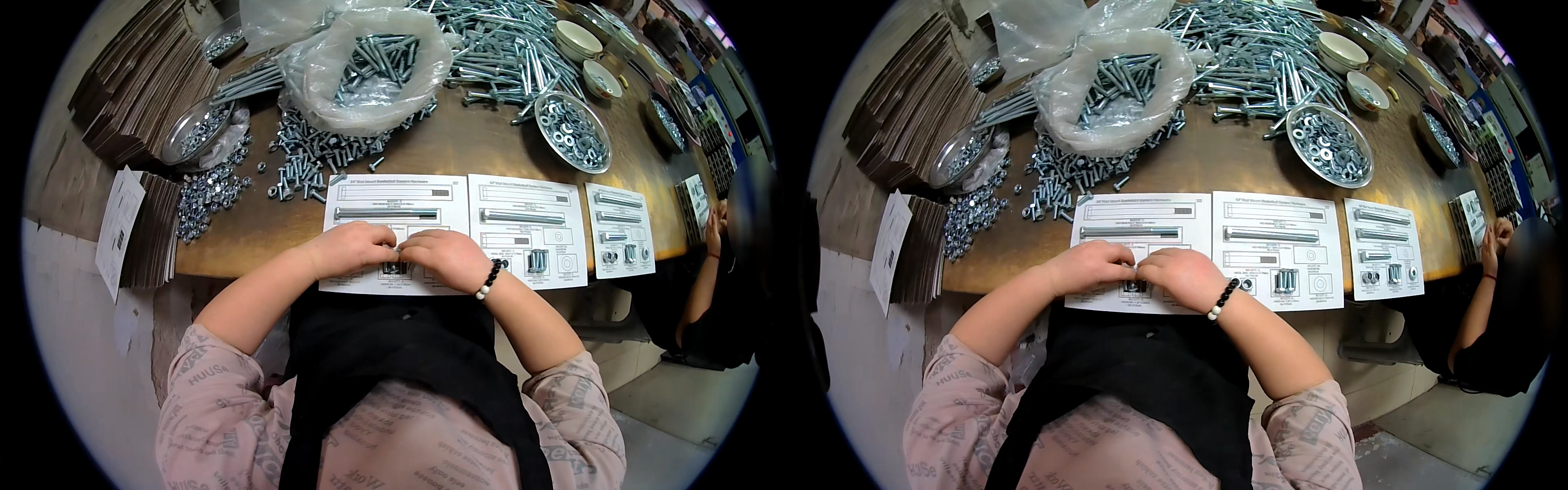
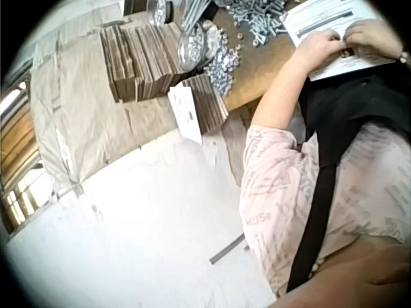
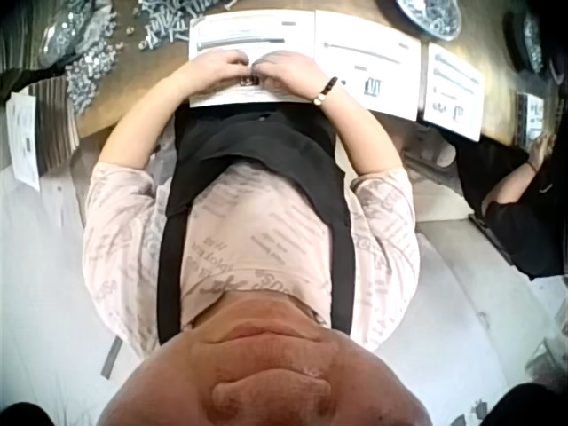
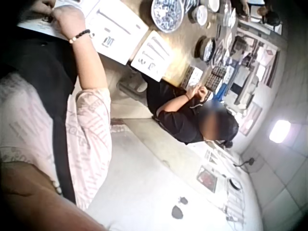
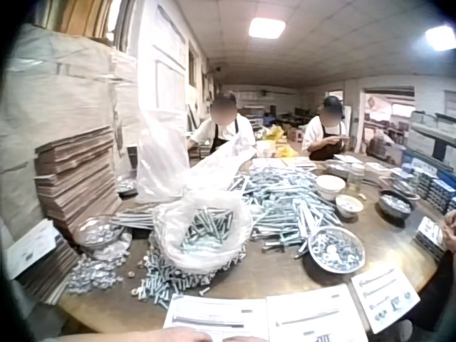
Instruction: The person assembles bolts, nuts, and washers onto printed cardboard templates at a workbench. They pick fasteners from piles and bowls, thread nuts onto bolts, and place the assembled sets into designated slots on the templates.
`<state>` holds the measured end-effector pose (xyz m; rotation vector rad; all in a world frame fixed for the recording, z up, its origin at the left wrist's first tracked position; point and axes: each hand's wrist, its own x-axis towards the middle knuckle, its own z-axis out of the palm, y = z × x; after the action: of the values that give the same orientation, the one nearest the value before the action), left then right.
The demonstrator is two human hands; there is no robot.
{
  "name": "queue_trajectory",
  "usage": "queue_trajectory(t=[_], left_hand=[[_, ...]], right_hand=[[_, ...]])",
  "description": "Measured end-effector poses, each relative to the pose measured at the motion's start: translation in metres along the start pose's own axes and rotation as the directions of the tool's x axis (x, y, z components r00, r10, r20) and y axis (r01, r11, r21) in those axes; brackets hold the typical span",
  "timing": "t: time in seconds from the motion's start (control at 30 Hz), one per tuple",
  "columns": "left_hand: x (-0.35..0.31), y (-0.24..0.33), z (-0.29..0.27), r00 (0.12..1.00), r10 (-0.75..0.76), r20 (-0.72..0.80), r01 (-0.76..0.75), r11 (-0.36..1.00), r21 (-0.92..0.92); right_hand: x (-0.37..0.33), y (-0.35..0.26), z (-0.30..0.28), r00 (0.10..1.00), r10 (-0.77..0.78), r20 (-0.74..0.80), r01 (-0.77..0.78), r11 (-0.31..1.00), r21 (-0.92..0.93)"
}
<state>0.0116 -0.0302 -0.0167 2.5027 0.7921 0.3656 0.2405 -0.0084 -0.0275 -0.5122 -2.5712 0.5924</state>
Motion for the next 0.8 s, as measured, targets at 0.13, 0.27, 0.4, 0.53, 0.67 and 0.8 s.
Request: queue_trajectory(t=[0.13, 0.27, 0.4, 0.53, 0.67, 0.8], left_hand=[[-0.01, 0.004, 0.01, 0.989, -0.107, -0.103, 0.111, 0.993, 0.033], [-0.013, 0.01, 0.013, 0.908, -0.282, -0.309, 0.294, 0.956, -0.006], [-0.019, 0.026, 0.007, 0.771, -0.491, -0.406, 0.383, 0.866, -0.32], [-0.028, 0.045, 0.018, 0.822, -0.498, -0.276, 0.412, 0.855, -0.316], [-0.021, 0.058, 0.03, 0.802, -0.476, -0.361, 0.447, 0.879, -0.165], [-0.007, 0.052, 0.043, 0.778, -0.416, -0.47, 0.435, 0.897, -0.072]], right_hand=[[0.001, -0.011, -0.006, 0.95, 0.312, 0.016, -0.312, 0.95, -0.005], [0.011, -0.033, 0.013, 0.976, 0.123, -0.183, -0.12, 0.992, 0.024], [0.02, -0.05, 0.039, 0.98, 0.159, -0.12, -0.171, 0.981, -0.095], [0.011, -0.041, 0.018, 0.943, 0.254, -0.216, -0.266, 0.963, -0.03], [-0.006, -0.026, 0.013, 0.885, 0.414, -0.212, -0.434, 0.899, -0.056], [-0.005, -0.025, 0.024, 0.898, 0.396, -0.192, -0.413, 0.909, -0.058]])
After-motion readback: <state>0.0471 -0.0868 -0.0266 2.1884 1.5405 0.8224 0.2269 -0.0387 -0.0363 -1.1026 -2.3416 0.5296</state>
